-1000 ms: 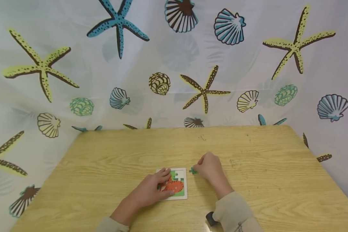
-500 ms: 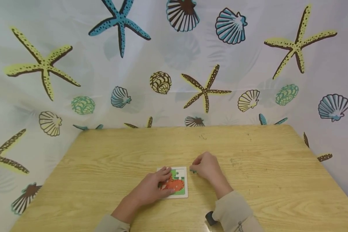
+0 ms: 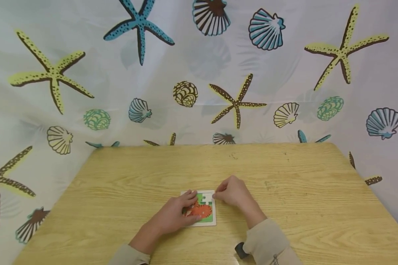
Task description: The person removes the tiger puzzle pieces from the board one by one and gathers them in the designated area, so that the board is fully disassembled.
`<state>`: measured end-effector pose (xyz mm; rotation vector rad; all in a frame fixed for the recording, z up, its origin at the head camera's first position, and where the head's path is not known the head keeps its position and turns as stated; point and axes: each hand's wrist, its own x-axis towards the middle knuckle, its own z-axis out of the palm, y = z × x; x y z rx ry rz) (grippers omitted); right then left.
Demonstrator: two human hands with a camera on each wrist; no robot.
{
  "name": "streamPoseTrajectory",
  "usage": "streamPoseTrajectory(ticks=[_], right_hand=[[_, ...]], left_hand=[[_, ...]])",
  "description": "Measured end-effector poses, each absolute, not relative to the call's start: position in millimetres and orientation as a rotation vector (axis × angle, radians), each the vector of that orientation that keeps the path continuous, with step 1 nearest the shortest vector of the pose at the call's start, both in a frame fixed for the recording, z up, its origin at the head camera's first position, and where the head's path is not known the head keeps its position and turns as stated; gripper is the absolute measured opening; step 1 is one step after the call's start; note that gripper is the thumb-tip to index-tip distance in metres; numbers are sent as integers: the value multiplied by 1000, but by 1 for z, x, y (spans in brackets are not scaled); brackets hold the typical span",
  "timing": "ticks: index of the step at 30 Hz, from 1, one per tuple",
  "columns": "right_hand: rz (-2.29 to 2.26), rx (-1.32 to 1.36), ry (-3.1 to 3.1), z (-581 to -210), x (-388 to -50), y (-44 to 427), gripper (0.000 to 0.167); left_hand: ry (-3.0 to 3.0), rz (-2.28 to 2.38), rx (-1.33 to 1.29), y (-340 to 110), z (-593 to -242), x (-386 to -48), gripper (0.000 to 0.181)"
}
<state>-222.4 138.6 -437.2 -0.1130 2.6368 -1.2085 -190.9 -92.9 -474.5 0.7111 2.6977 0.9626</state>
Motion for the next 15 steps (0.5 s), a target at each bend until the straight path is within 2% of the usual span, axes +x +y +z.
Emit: streamPoseTrajectory(ticks=[15], right_hand=[[-1167,-295,2567,-440,-222,134,6]], left_hand=[[2668,1000,710,-93,-474,-191,68]])
